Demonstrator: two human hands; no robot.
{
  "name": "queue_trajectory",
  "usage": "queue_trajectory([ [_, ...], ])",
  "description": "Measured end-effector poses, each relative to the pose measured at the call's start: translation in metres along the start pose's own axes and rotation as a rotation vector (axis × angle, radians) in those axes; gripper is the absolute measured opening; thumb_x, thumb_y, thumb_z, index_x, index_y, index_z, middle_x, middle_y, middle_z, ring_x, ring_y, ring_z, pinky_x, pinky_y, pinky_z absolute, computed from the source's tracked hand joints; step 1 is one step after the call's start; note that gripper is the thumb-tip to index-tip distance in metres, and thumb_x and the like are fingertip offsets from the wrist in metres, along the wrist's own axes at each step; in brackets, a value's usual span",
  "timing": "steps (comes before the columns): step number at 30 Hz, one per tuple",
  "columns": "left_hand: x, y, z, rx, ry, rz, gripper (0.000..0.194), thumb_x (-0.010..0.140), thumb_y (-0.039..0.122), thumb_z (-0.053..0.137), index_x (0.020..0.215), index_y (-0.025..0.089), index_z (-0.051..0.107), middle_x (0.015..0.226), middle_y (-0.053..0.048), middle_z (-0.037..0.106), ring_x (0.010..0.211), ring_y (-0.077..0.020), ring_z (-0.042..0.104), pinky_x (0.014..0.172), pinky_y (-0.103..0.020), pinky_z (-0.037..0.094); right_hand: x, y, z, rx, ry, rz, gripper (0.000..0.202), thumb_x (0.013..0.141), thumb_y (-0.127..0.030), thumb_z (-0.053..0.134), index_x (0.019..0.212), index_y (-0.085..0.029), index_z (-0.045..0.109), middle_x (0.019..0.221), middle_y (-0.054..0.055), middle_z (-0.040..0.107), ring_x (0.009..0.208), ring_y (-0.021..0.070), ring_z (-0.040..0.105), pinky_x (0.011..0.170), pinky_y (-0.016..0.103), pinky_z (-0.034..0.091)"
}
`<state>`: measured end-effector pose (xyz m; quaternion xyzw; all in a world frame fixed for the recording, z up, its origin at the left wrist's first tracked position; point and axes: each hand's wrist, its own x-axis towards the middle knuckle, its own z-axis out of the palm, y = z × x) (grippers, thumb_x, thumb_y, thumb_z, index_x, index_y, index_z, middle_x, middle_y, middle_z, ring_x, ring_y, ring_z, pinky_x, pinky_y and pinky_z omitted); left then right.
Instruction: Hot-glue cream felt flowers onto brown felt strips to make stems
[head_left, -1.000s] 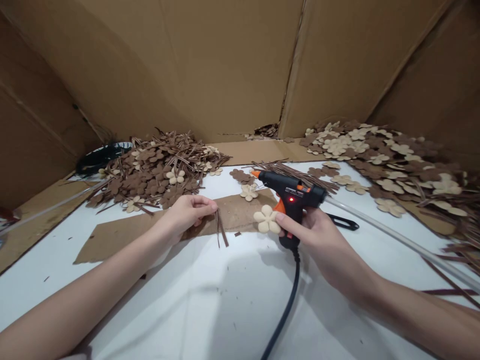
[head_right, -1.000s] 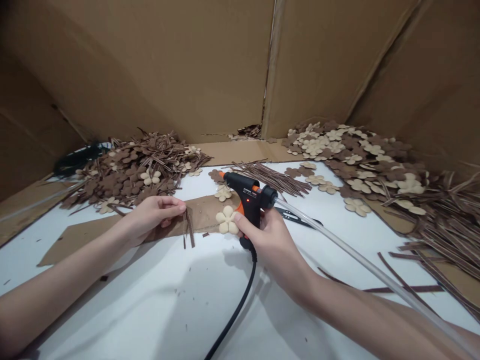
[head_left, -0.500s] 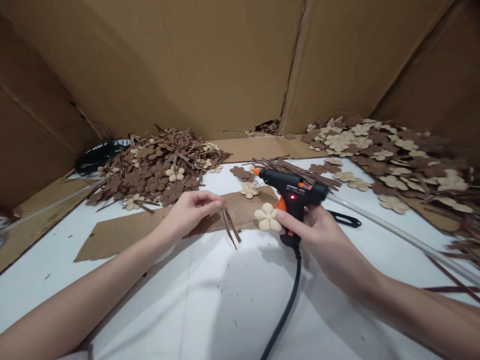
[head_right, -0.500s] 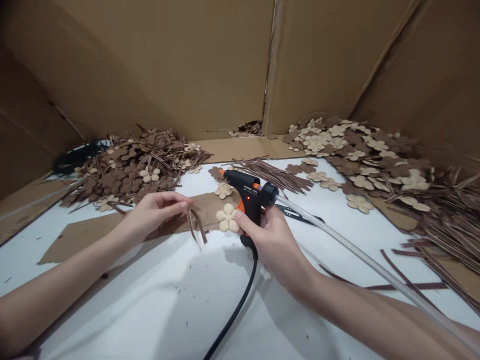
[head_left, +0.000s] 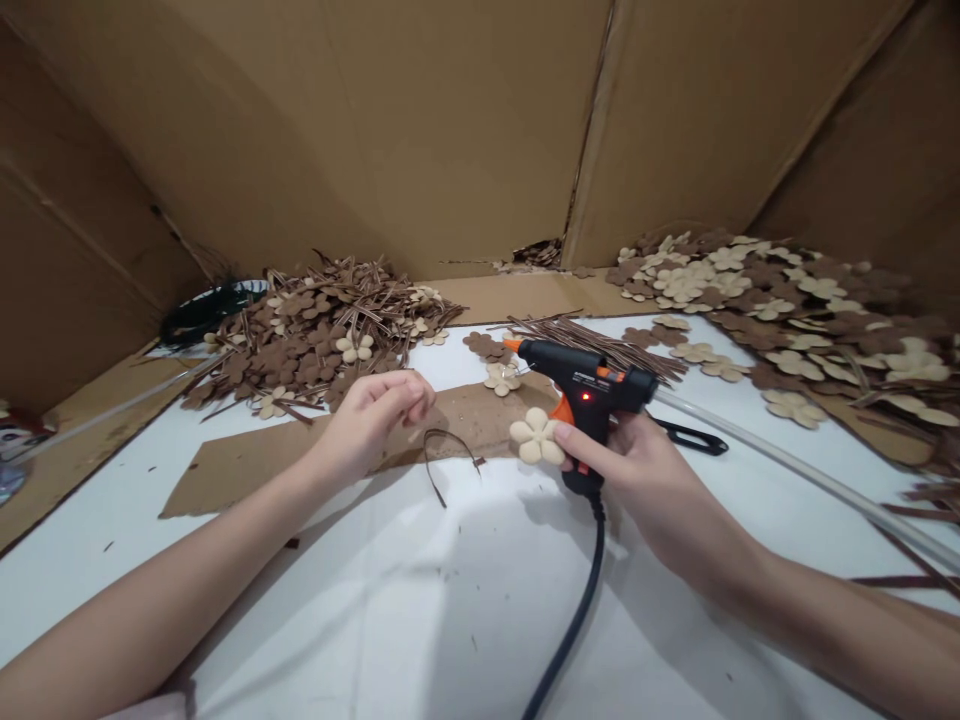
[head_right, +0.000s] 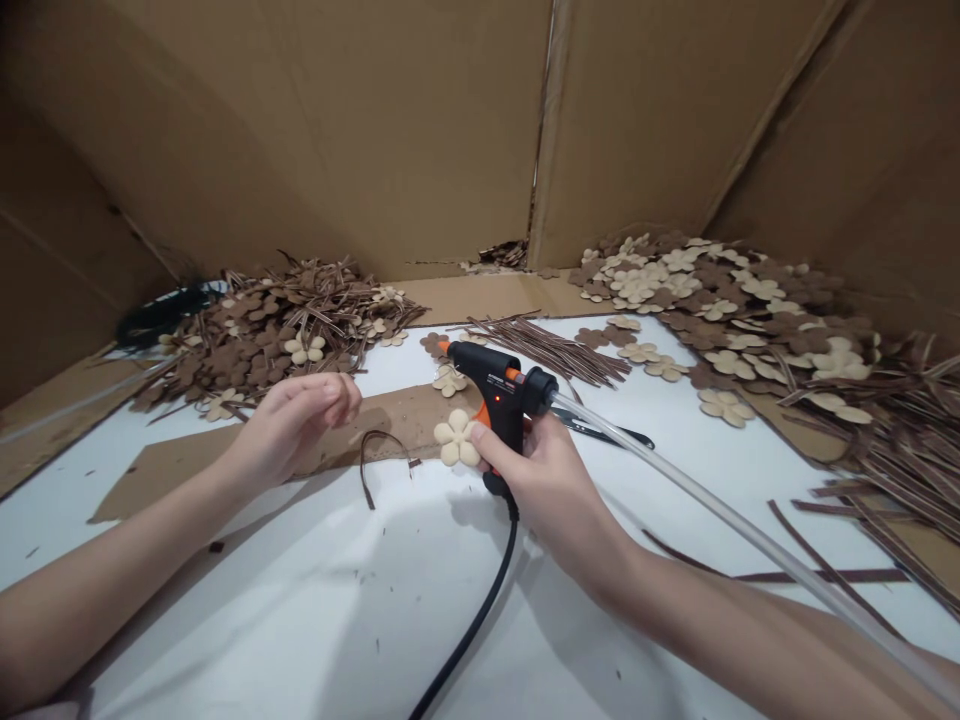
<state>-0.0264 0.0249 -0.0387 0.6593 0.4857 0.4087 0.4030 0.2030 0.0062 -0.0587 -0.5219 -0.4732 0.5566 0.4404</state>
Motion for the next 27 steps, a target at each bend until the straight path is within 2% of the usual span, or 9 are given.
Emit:
queue_trajectory([
  [4,0.004,0.004,-0.010,0.287,0.112,0.017,0.034,0.081,0.028,0.045,0.050,0.018,0.042,0.050,0.003,0.040,0.052,-0.0108,0.038,0.053,-0.024,0.031,0.001,0.002,-0.001,-0.015,-0.004,0.008,0.031,0.069,-0.041,0.067,0.083,-0.017,0.054,0.066,-0.001,0.053,0.060,0.0132,0.050,0.054,0.026,0.039],
  [8,0.012,0.006,-0.026,0.706,0.353,0.101,0.022,0.079,0.030,0.050,0.063,0.016,0.056,0.062,0.000,0.054,0.059,-0.0123,0.046,0.055,-0.023,0.034,0.002,0.003,-0.002,-0.021,-0.020,0.018,0.030,0.070,-0.041,0.067,0.081,-0.017,0.054,0.062,-0.003,0.051,0.059,0.0129,0.048,0.054,0.026,0.037],
  [12,0.018,0.014,-0.046,0.818,0.365,0.115,0.018,0.075,0.034,0.055,0.070,0.017,0.062,0.074,-0.002,0.062,0.062,-0.0130,0.050,0.056,-0.022,0.036,0.001,0.001,-0.002,-0.020,-0.034,0.022,0.027,0.071,-0.040,0.066,0.081,-0.018,0.054,0.064,-0.002,0.053,0.061,0.0124,0.048,0.056,0.026,0.037],
  [16,0.017,0.031,-0.066,0.902,0.523,0.035,0.031,0.076,0.043,0.052,0.066,0.015,0.063,0.054,0.002,0.055,0.049,-0.0105,0.043,0.049,-0.024,0.032,-0.001,0.001,-0.002,-0.006,-0.034,0.033,0.027,0.072,-0.041,0.065,0.080,-0.018,0.053,0.067,-0.002,0.053,0.062,0.0125,0.049,0.058,0.026,0.038],
  [19,0.015,0.038,-0.080,1.053,0.624,-0.031,0.035,0.080,0.041,0.047,0.069,0.013,0.065,0.046,0.004,0.050,0.054,-0.0109,0.047,0.055,-0.025,0.031,-0.001,0.004,-0.002,0.009,-0.042,0.027,0.028,0.072,-0.042,0.065,0.079,-0.018,0.052,0.067,-0.001,0.053,0.063,0.0127,0.049,0.058,0.027,0.039],
  [21,0.014,0.039,-0.085,1.109,0.655,-0.040,0.030,0.081,0.036,0.045,0.079,0.014,0.065,0.048,0.005,0.053,0.064,-0.0112,0.052,0.058,-0.027,0.028,-0.001,0.006,-0.001,0.008,-0.034,0.014,0.028,0.072,-0.042,0.065,0.078,-0.018,0.051,0.065,-0.002,0.052,0.061,0.0122,0.049,0.056,0.026,0.039],
  [23,0.013,0.039,-0.083,1.143,0.664,-0.041,0.036,0.085,0.036,0.036,0.076,0.015,0.064,0.043,0.005,0.049,0.068,-0.0114,0.054,0.057,-0.028,0.025,-0.001,0.007,-0.001,0.000,-0.024,0.009,0.028,0.072,-0.041,0.065,0.078,-0.018,0.051,0.061,-0.003,0.051,0.058,0.0112,0.048,0.053,0.025,0.038],
  [25,0.012,0.040,-0.075,1.161,0.602,-0.038,0.042,0.086,0.037,0.032,0.070,0.016,0.064,0.040,0.004,0.045,0.063,-0.0118,0.053,0.054,-0.027,0.025,-0.002,0.006,0.000,0.005,-0.031,0.003,0.027,0.072,-0.040,0.065,0.076,-0.018,0.051,0.059,-0.004,0.050,0.056,0.0103,0.047,0.051,0.024,0.037],
  [27,0.013,0.042,-0.063,1.154,0.469,-0.035,0.037,0.082,0.040,0.040,0.071,0.015,0.065,0.046,0.004,0.053,0.057,-0.0120,0.051,0.052,-0.024,0.028,-0.003,0.005,0.000,0.039,-0.050,-0.020,0.027,0.072,-0.039,0.066,0.074,-0.018,0.050,0.060,-0.004,0.050,0.055,0.0096,0.047,0.051,0.023,0.037],
])
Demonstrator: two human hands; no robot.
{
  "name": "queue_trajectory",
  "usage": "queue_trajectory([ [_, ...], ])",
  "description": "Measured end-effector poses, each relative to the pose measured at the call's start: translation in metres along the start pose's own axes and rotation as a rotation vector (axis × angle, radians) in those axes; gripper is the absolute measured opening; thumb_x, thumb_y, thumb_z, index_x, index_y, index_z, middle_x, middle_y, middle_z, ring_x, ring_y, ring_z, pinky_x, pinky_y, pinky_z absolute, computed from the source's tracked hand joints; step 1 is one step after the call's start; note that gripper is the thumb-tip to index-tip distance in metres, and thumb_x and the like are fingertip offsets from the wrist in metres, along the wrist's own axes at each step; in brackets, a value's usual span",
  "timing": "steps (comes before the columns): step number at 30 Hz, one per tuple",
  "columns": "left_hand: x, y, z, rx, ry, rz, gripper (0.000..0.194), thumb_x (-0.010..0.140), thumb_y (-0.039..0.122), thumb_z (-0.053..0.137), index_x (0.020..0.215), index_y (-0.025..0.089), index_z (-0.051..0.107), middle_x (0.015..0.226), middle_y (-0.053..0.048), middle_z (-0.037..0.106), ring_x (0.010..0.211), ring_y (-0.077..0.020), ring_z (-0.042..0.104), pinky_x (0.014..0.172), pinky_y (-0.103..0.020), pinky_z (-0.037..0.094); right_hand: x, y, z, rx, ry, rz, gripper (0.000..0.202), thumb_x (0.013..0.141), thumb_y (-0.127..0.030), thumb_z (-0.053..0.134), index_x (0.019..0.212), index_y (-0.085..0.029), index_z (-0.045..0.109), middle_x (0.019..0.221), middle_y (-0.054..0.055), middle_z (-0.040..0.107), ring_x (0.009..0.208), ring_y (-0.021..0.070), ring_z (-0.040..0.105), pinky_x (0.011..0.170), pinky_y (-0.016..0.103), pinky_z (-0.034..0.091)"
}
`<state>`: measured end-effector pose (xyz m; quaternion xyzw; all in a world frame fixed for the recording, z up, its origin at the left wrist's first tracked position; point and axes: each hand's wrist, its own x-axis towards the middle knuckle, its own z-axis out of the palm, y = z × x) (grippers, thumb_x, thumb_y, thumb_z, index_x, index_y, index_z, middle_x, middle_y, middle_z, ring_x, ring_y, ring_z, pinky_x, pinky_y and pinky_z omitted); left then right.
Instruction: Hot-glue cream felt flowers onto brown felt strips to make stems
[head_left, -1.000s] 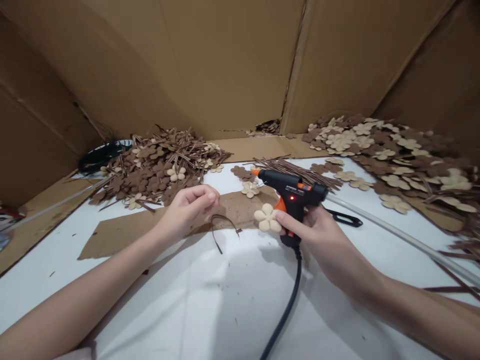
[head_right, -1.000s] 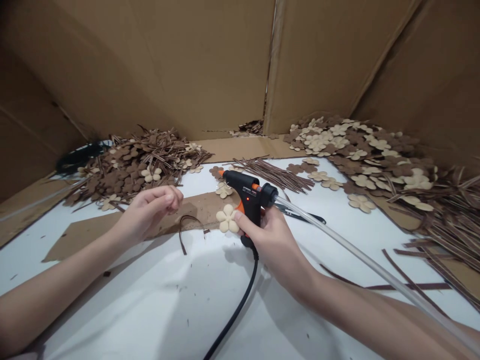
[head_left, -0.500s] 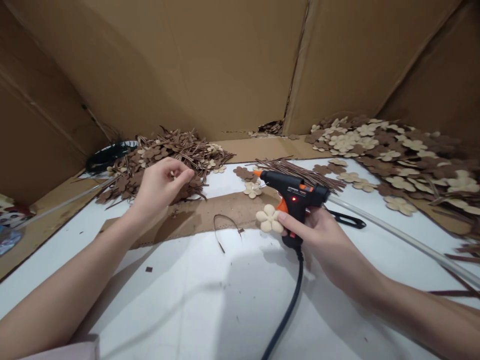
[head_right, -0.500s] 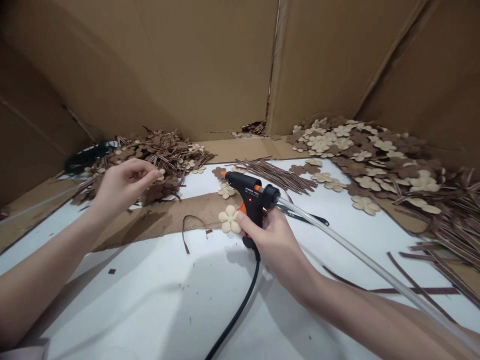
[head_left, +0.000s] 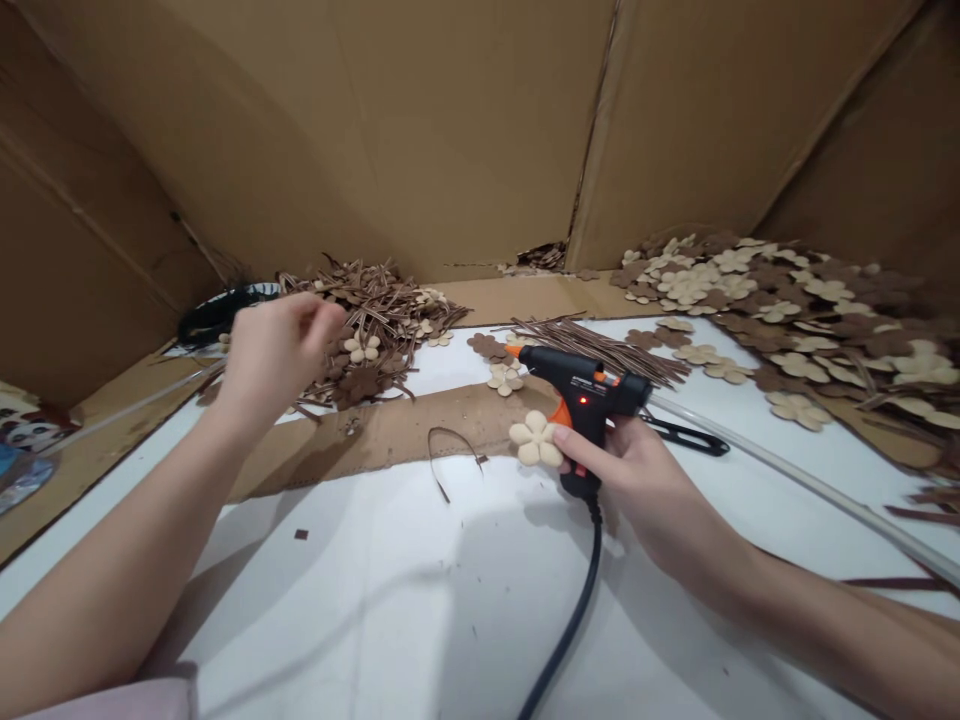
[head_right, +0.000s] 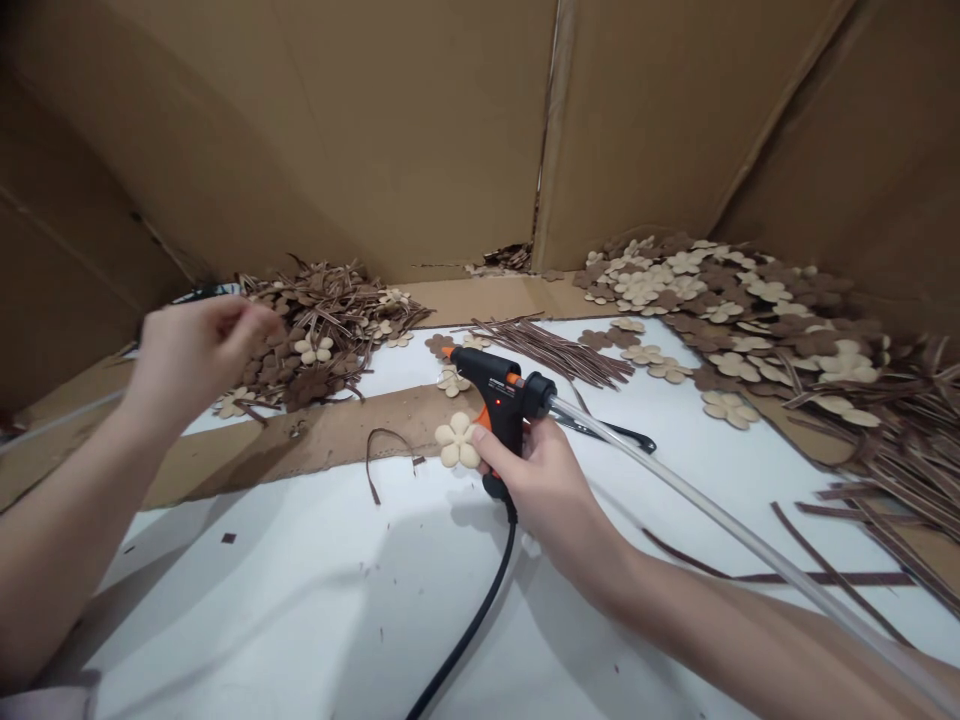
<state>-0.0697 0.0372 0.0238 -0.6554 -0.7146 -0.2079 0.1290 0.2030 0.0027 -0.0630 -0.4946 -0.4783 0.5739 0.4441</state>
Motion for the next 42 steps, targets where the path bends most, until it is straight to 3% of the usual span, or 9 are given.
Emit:
queue_trajectory([
  [4,-0.006,0.019,0.008,0.061,-0.349,0.098,0.046,0.082,0.047,0.040,0.059,0.015,0.064,0.049,-0.002,0.060,0.047,-0.0135,0.050,0.050,-0.024,0.031,-0.002,-0.004,0.001,0.048,-0.041,-0.011,0.026,0.072,-0.038,0.066,0.072,-0.018,0.050,0.059,-0.004,0.049,0.055,0.0095,0.047,0.051,0.023,0.039],
  [6,-0.008,0.021,0.015,0.083,-0.485,0.189,0.039,0.083,0.041,0.040,0.079,0.016,0.070,0.063,-0.004,0.066,0.055,-0.0161,0.056,0.052,-0.024,0.034,-0.002,-0.005,0.001,0.034,-0.024,0.010,0.026,0.072,-0.038,0.067,0.072,-0.018,0.050,0.059,-0.004,0.049,0.055,0.0100,0.048,0.051,0.024,0.040],
  [8,-0.010,0.019,0.024,0.012,-0.599,0.322,0.034,0.081,0.031,0.045,0.107,0.019,0.064,0.081,-0.004,0.069,0.066,-0.0173,0.060,0.057,-0.023,0.038,-0.002,-0.004,0.000,0.012,-0.003,0.014,0.026,0.072,-0.038,0.066,0.073,-0.017,0.051,0.060,-0.003,0.050,0.056,0.0104,0.048,0.051,0.024,0.039],
  [11,-0.014,0.014,0.039,-0.128,-0.755,0.489,0.034,0.078,0.024,0.050,0.110,0.022,0.063,0.092,-0.004,0.068,0.075,-0.0163,0.061,0.065,-0.021,0.042,-0.002,-0.003,0.000,0.000,-0.012,-0.007,0.024,0.074,-0.037,0.065,0.074,-0.018,0.051,0.061,-0.004,0.050,0.057,0.0099,0.049,0.052,0.023,0.039],
  [15,-0.017,0.013,0.048,-0.228,-0.779,0.581,0.025,0.081,0.027,0.051,0.099,0.021,0.067,0.096,-0.004,0.066,0.082,-0.0162,0.061,0.071,-0.021,0.043,-0.001,-0.002,0.000,-0.002,-0.034,-0.024,0.022,0.075,-0.036,0.063,0.077,-0.018,0.052,0.063,-0.004,0.051,0.058,0.0093,0.049,0.053,0.022,0.039],
  [26,-0.022,0.019,0.053,-0.339,-0.749,0.612,0.023,0.084,0.028,0.046,0.084,0.018,0.067,0.087,-0.005,0.065,0.078,-0.0158,0.059,0.072,-0.023,0.043,-0.003,-0.004,-0.001,-0.051,0.003,0.046,0.026,0.074,-0.039,0.064,0.084,-0.017,0.051,0.066,-0.002,0.051,0.061,0.0120,0.050,0.055,0.025,0.039],
  [35,-0.018,0.021,0.036,-0.474,-0.872,0.267,0.023,0.077,0.037,0.054,0.080,0.017,0.066,0.073,-0.001,0.068,0.064,-0.0141,0.058,0.058,-0.022,0.042,-0.003,-0.005,0.000,0.046,-0.027,0.022,0.020,0.074,-0.033,0.066,0.081,-0.018,0.054,0.065,-0.004,0.053,0.058,0.0097,0.049,0.054,0.023,0.040],
  [42,-0.015,0.012,0.043,-0.483,-1.008,0.129,0.024,0.070,0.034,0.060,0.084,0.016,0.068,0.076,-0.003,0.069,0.067,-0.0160,0.059,0.059,-0.024,0.043,-0.002,-0.003,0.001,0.032,0.003,0.034,0.025,0.072,-0.035,0.067,0.084,-0.018,0.054,0.069,-0.001,0.057,0.062,0.0117,0.053,0.055,0.023,0.041],
])
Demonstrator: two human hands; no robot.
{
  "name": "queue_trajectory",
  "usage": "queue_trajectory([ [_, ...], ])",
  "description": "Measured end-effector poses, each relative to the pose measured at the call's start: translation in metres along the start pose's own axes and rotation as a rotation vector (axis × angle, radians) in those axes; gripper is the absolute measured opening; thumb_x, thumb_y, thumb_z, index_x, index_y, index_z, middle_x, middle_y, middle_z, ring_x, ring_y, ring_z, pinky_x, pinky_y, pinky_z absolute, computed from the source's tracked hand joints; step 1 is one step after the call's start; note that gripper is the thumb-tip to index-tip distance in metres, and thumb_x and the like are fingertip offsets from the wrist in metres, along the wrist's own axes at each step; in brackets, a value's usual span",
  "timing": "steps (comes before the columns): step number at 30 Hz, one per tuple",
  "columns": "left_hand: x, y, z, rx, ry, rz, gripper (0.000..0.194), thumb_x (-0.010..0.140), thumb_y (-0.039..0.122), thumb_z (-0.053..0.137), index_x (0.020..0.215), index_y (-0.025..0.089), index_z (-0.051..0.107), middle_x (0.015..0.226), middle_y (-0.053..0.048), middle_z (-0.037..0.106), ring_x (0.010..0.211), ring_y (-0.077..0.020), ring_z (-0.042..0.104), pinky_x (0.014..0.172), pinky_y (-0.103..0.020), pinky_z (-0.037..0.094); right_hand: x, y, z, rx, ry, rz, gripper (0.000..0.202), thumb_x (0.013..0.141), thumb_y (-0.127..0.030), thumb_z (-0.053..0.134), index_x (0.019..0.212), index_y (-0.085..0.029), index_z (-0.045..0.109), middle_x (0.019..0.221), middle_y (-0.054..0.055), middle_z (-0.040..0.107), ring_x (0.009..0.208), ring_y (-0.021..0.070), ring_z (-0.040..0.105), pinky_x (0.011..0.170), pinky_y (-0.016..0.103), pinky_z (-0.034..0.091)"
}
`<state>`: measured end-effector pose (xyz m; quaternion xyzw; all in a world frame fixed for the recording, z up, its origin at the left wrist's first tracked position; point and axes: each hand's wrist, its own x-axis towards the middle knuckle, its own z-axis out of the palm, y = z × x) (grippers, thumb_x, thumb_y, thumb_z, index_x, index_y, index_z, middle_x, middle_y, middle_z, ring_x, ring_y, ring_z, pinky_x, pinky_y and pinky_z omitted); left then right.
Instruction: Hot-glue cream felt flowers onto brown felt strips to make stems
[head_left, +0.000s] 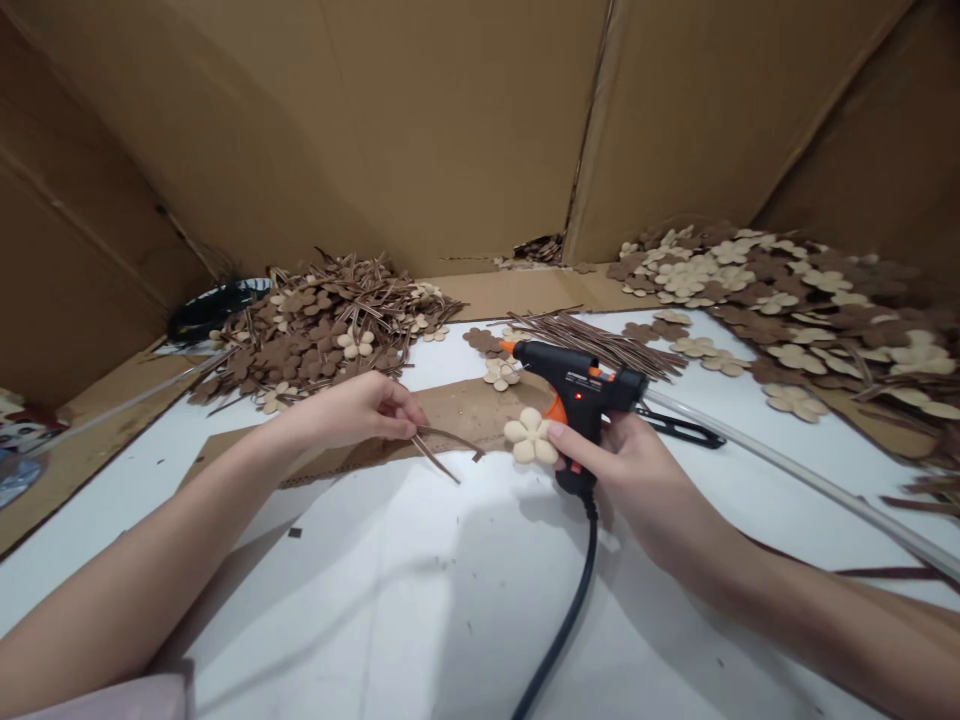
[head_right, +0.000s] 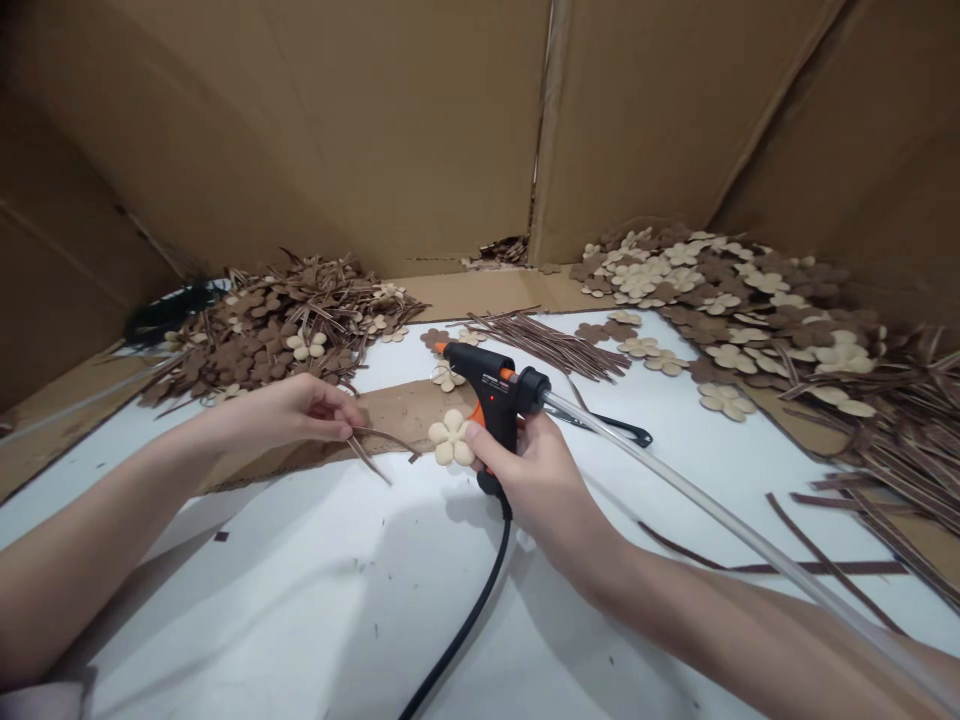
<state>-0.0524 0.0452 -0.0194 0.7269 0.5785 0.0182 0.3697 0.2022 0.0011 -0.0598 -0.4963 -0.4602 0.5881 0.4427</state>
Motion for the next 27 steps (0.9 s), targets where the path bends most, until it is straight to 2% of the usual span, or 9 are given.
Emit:
queue_trajectory([
  [8,0.005,-0.010,0.000,0.003,0.026,-0.045,0.021,0.064,0.033,0.064,0.076,0.017,0.066,0.064,0.000,0.065,0.060,-0.0143,0.057,0.054,-0.022,0.042,0.001,0.003,-0.002,-0.012,0.001,-0.012,0.023,0.072,-0.037,0.067,0.076,-0.019,0.053,0.064,-0.003,0.054,0.059,0.0108,0.052,0.053,0.023,0.040],
  [13,0.004,-0.009,0.000,-0.007,0.027,-0.053,0.017,0.063,0.032,0.064,0.068,0.016,0.064,0.061,0.000,0.064,0.057,-0.0139,0.056,0.052,-0.022,0.041,0.001,0.002,-0.001,0.034,-0.027,-0.010,0.022,0.072,-0.035,0.067,0.079,-0.018,0.055,0.069,-0.001,0.059,0.066,0.0134,0.057,0.058,0.024,0.043],
  [18,-0.003,0.003,-0.002,0.054,-0.015,-0.015,0.016,0.067,0.031,0.060,0.067,0.016,0.064,0.064,-0.001,0.064,0.059,-0.0144,0.054,0.055,-0.022,0.040,-0.001,0.000,0.000,0.022,-0.034,-0.010,0.020,0.073,-0.035,0.066,0.076,-0.019,0.055,0.066,-0.002,0.056,0.062,0.0116,0.055,0.055,0.022,0.042],
  [21,-0.011,0.009,-0.005,-0.001,-0.082,0.007,0.015,0.070,0.029,0.058,0.068,0.015,0.064,0.064,-0.002,0.062,0.059,-0.0142,0.053,0.055,-0.023,0.040,-0.001,0.001,-0.001,-0.006,0.002,0.001,0.022,0.072,-0.036,0.066,0.077,-0.018,0.054,0.066,-0.002,0.055,0.058,0.0107,0.052,0.052,0.022,0.040],
  [24,-0.015,0.010,-0.008,-0.002,-0.158,0.032,0.014,0.072,0.027,0.056,0.067,0.015,0.061,0.061,-0.001,0.057,0.056,-0.0125,0.049,0.052,-0.021,0.038,-0.001,0.001,0.000,-0.023,0.012,0.010,0.024,0.070,-0.037,0.067,0.075,-0.019,0.054,0.061,-0.003,0.053,0.055,0.0109,0.050,0.051,0.023,0.039],
  [27,-0.014,0.007,-0.004,0.097,-0.154,0.083,0.014,0.075,0.025,0.053,0.067,0.016,0.059,0.062,-0.001,0.056,0.055,-0.0122,0.047,0.051,-0.021,0.037,-0.001,-0.001,0.000,-0.032,0.007,0.019,0.024,0.069,-0.038,0.068,0.074,-0.019,0.053,0.057,-0.004,0.051,0.054,0.0112,0.049,0.050,0.024,0.038],
])
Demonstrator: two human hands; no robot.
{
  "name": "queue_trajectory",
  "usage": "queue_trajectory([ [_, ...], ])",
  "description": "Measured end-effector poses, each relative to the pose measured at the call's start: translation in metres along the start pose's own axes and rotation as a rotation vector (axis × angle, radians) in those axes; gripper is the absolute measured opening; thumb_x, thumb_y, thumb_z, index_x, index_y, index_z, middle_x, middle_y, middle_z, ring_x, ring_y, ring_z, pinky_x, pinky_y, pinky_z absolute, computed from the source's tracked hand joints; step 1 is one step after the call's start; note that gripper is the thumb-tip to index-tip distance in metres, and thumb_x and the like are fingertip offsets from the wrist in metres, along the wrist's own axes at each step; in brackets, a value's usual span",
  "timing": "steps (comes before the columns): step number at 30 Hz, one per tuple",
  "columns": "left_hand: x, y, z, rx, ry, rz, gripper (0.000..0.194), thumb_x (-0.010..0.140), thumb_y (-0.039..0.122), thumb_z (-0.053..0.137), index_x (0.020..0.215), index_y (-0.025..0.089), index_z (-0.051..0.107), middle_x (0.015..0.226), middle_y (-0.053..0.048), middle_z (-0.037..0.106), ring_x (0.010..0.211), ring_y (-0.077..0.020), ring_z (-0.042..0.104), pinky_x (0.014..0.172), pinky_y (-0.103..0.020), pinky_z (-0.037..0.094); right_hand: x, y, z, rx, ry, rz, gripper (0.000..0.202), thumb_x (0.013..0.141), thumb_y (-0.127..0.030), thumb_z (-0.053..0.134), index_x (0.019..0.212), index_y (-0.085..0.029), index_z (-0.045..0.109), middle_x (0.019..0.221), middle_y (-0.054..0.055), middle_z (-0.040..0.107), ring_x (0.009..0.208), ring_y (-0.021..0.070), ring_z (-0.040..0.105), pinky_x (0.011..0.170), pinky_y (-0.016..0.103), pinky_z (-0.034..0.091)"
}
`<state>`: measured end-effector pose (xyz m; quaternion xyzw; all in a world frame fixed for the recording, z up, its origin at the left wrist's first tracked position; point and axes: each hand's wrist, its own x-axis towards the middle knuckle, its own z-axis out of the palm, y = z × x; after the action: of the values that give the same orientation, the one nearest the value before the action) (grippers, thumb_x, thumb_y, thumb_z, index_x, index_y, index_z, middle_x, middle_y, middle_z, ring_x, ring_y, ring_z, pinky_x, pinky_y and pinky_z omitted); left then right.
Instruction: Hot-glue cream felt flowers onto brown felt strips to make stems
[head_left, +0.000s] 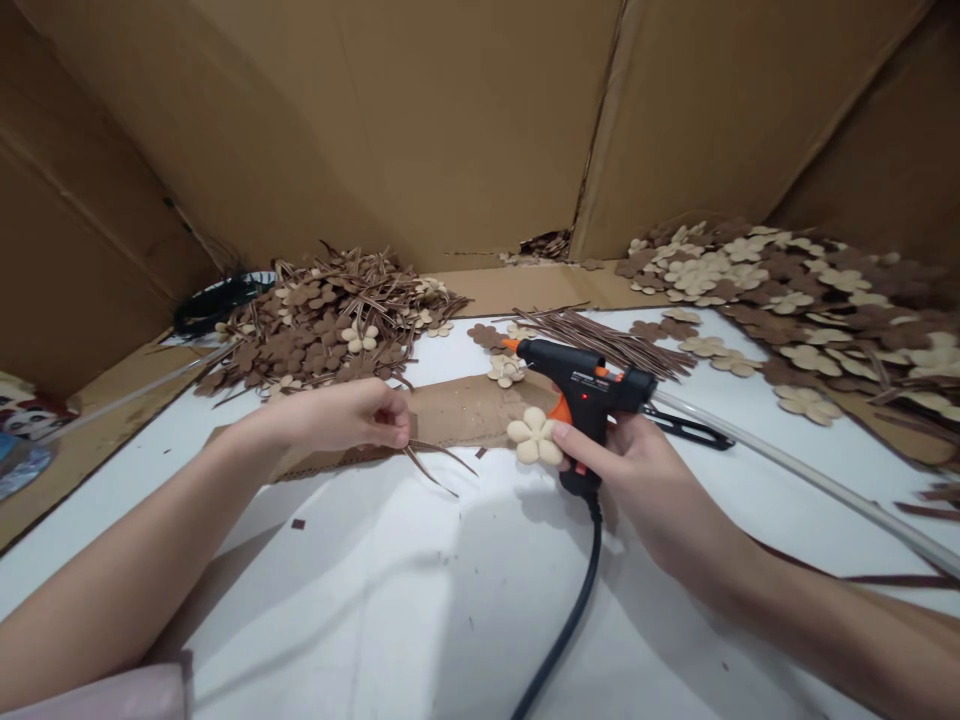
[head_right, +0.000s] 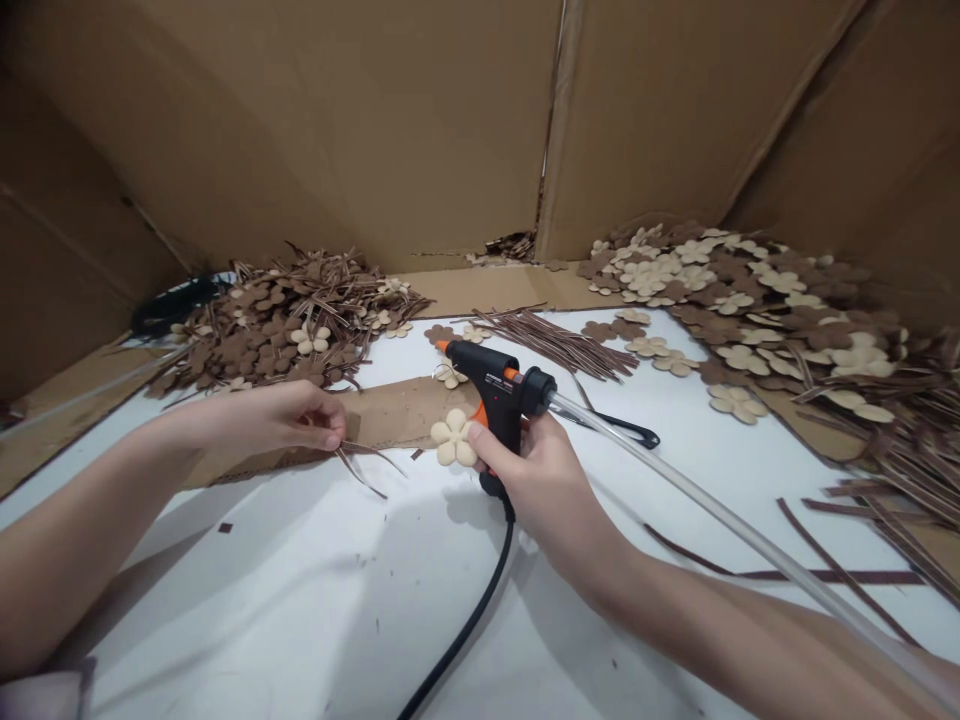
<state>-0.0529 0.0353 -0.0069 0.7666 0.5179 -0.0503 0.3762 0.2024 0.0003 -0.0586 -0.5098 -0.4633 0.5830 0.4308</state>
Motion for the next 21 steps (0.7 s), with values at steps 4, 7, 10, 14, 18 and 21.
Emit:
queue_trajectory([
  [4,0.006,0.004,0.009,0.163,0.060,0.196,0.015,0.081,0.019,0.047,0.071,0.018,0.058,0.103,-0.005,0.061,0.094,-0.0183,0.052,0.082,-0.025,0.039,0.000,-0.001,0.000,-0.016,0.016,0.019,0.027,0.069,-0.039,0.068,0.079,-0.018,0.054,0.061,-0.003,0.053,0.055,0.0118,0.050,0.051,0.024,0.039],
  [7,0.007,0.011,0.014,0.252,0.075,0.272,0.018,0.084,0.015,0.043,0.073,0.019,0.057,0.132,-0.003,0.048,0.121,-0.0210,0.037,0.097,-0.030,0.028,0.001,0.001,-0.001,-0.032,0.032,0.019,0.029,0.069,-0.040,0.068,0.078,-0.018,0.053,0.061,-0.004,0.052,0.056,0.0111,0.050,0.051,0.024,0.038],
  [10,0.008,0.014,0.015,0.254,0.030,0.253,0.019,0.085,0.015,0.041,0.075,0.019,0.056,0.137,-0.004,0.045,0.126,-0.0208,0.035,0.099,-0.031,0.027,0.001,0.001,0.000,-0.057,0.029,0.030,0.029,0.070,-0.041,0.066,0.081,-0.017,0.053,0.063,-0.004,0.052,0.057,0.0108,0.049,0.051,0.024,0.037],
  [14,0.009,0.010,0.015,0.237,0.029,0.265,0.018,0.085,0.013,0.042,0.075,0.018,0.056,0.137,-0.006,0.044,0.126,-0.0190,0.036,0.096,-0.028,0.032,0.001,0.001,0.001,-0.052,0.020,0.029,0.029,0.071,-0.040,0.066,0.081,-0.017,0.052,0.062,-0.004,0.052,0.057,0.0107,0.049,0.052,0.024,0.038],
  [18,0.010,0.008,0.015,0.241,0.033,0.266,0.018,0.085,0.013,0.042,0.077,0.019,0.057,0.135,-0.007,0.045,0.124,-0.0189,0.039,0.094,-0.027,0.034,0.000,0.001,0.001,-0.033,0.019,0.023,0.028,0.071,-0.040,0.066,0.080,-0.017,0.052,0.061,-0.005,0.051,0.055,0.0103,0.048,0.051,0.023,0.037],
  [21,0.010,0.010,0.016,0.251,0.032,0.259,0.019,0.087,0.018,0.040,0.075,0.019,0.056,0.142,-0.005,0.037,0.128,-0.0203,0.033,0.098,-0.031,0.030,0.000,0.002,0.000,-0.050,0.007,0.028,0.028,0.072,-0.040,0.065,0.081,-0.017,0.052,0.062,-0.004,0.051,0.057,0.0106,0.048,0.051,0.023,0.036],
])
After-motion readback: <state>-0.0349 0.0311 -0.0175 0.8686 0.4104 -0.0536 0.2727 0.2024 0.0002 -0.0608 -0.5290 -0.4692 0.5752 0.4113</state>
